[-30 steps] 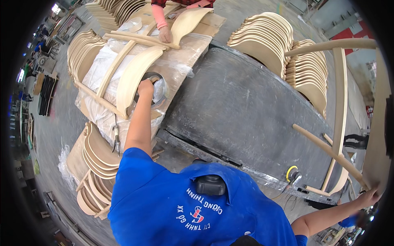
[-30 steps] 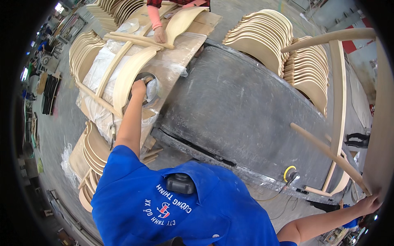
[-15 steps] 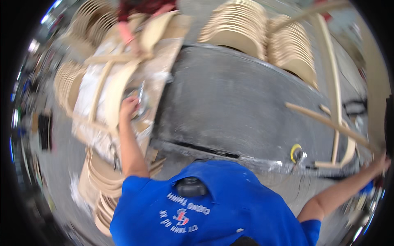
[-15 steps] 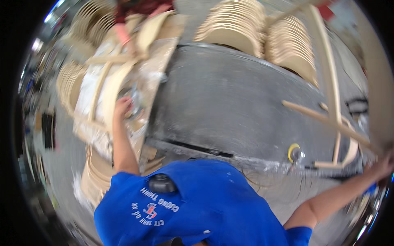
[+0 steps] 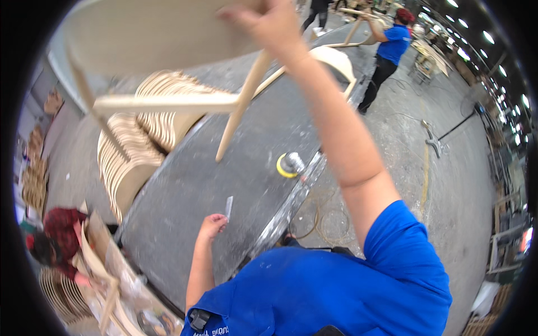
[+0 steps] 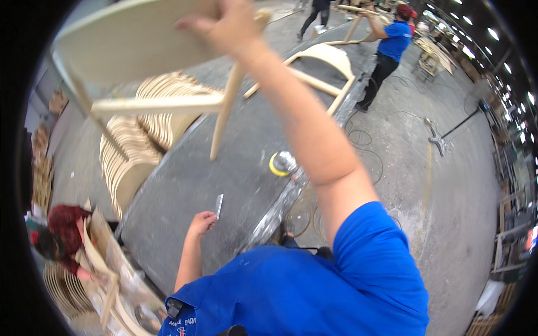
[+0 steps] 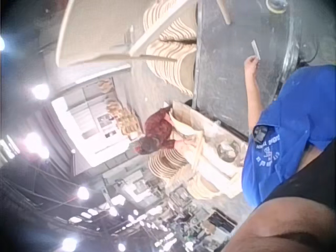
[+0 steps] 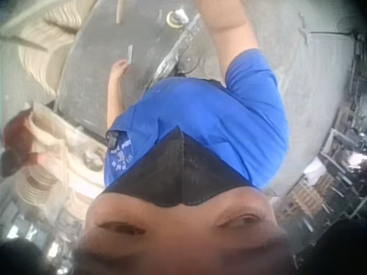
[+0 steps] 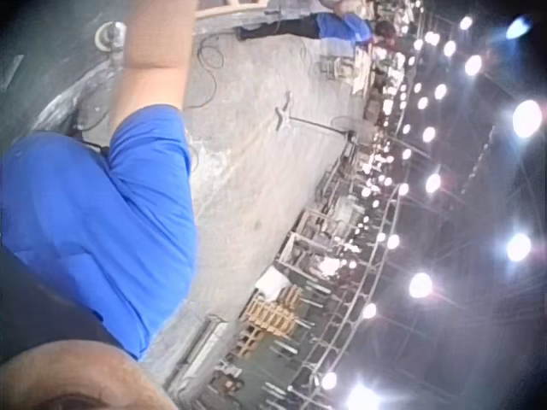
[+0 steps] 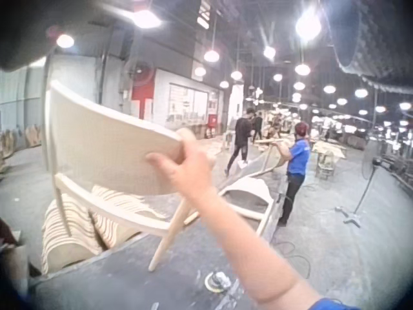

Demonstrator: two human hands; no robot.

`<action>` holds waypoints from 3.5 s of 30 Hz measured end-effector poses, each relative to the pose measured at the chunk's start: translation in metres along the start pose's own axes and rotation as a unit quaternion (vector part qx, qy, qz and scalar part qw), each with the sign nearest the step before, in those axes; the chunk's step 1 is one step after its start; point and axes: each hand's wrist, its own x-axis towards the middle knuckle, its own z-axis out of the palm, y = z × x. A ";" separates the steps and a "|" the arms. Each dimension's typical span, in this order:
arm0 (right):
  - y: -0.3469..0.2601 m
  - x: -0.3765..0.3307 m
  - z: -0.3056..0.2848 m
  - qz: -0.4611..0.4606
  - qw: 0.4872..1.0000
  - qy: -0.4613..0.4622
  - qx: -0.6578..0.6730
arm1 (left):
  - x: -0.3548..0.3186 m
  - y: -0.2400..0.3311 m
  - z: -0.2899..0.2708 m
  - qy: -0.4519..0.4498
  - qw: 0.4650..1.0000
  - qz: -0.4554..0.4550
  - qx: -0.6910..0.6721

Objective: The person uses a handheld orbital sander to smooth the surfaces of wooden chair frames. They repeatedly pick up chairs, sand the seat and backrest, flip the chairs to access different sides, and place them back on the workbench.

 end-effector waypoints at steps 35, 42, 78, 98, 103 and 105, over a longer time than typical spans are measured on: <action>0.202 0.038 -0.065 -0.058 0.954 0.183 0.230 | 0.376 0.230 0.279 -0.175 0.983 -0.061 0.014; 0.208 0.032 -0.074 -0.049 0.950 0.191 0.241 | 0.445 0.384 0.372 -0.234 0.968 0.075 -0.041; 0.180 0.032 -0.066 -0.067 0.984 0.148 0.070 | 0.184 0.453 0.222 0.251 0.773 0.549 0.195; 0.868 -0.239 -0.195 0.577 0.705 -0.224 -0.347 | 0.159 0.464 0.116 0.256 0.826 0.502 0.028; 0.862 -0.230 -0.186 0.567 0.708 -0.236 -0.349 | 0.161 0.468 0.124 0.304 0.822 0.479 0.057; 0.876 -0.223 -0.201 0.544 0.757 -0.249 -0.263 | 0.165 0.471 0.120 0.317 0.820 0.474 0.056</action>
